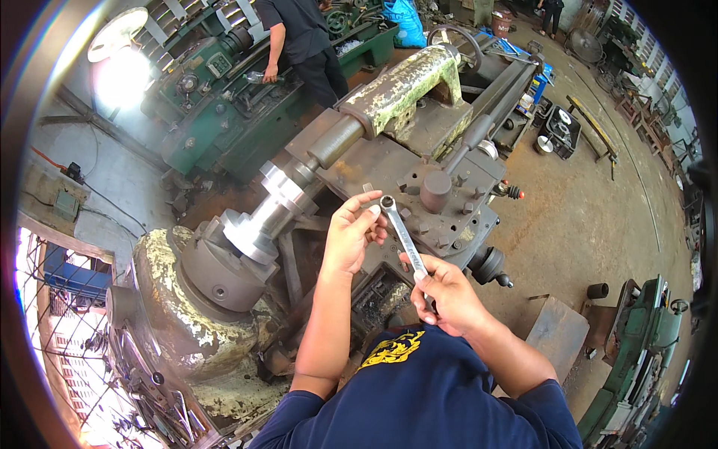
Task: The person uses a wrench to tighten bolts on a metalworking machine, then picks up a metal part and places it on the machine bed. The person continues to adjust the machine with the wrench while another worker operates a separate machine in the background.
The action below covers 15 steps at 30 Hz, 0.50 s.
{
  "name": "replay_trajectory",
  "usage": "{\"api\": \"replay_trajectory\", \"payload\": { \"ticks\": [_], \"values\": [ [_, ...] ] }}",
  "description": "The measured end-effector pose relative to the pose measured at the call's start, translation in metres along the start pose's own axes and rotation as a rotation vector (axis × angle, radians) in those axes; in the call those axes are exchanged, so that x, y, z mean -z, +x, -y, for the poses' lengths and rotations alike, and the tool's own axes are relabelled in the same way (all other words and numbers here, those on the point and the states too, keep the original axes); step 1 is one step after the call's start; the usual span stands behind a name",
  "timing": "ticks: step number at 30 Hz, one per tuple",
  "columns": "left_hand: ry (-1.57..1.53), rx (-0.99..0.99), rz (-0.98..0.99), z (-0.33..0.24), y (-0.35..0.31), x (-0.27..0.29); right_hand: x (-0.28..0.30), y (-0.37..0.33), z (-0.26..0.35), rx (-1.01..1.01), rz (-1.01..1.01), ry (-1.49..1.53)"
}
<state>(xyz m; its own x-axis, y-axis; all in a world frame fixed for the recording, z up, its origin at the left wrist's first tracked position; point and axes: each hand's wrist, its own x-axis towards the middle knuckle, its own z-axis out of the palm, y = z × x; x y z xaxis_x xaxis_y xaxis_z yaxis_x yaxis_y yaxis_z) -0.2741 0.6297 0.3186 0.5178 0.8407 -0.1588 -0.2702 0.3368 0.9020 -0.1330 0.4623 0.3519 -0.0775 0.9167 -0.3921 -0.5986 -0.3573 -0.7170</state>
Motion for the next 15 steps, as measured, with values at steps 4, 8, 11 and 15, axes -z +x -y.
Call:
{"api": "replay_trajectory", "payload": {
  "ticks": [4, 8, 11, 15],
  "values": [
    [0.067, 0.009, -0.055, 0.007, 0.008, -0.005, 0.003, 0.003, 0.009, -0.005, -0.02, -0.022],
    [0.228, -0.039, -0.114, 0.009, 0.019, -0.008, 0.006, 0.001, 0.023, -0.098, -0.005, -0.058],
    [0.218, -0.049, -0.13, 0.009, 0.023, -0.01, 0.007, 0.001, 0.035, -0.106, 0.017, -0.049],
    [0.195, -0.025, -0.132, 0.008, 0.026, -0.01, -0.001, -0.001, 0.04, -0.177, 0.014, -0.104]
  ]
}}
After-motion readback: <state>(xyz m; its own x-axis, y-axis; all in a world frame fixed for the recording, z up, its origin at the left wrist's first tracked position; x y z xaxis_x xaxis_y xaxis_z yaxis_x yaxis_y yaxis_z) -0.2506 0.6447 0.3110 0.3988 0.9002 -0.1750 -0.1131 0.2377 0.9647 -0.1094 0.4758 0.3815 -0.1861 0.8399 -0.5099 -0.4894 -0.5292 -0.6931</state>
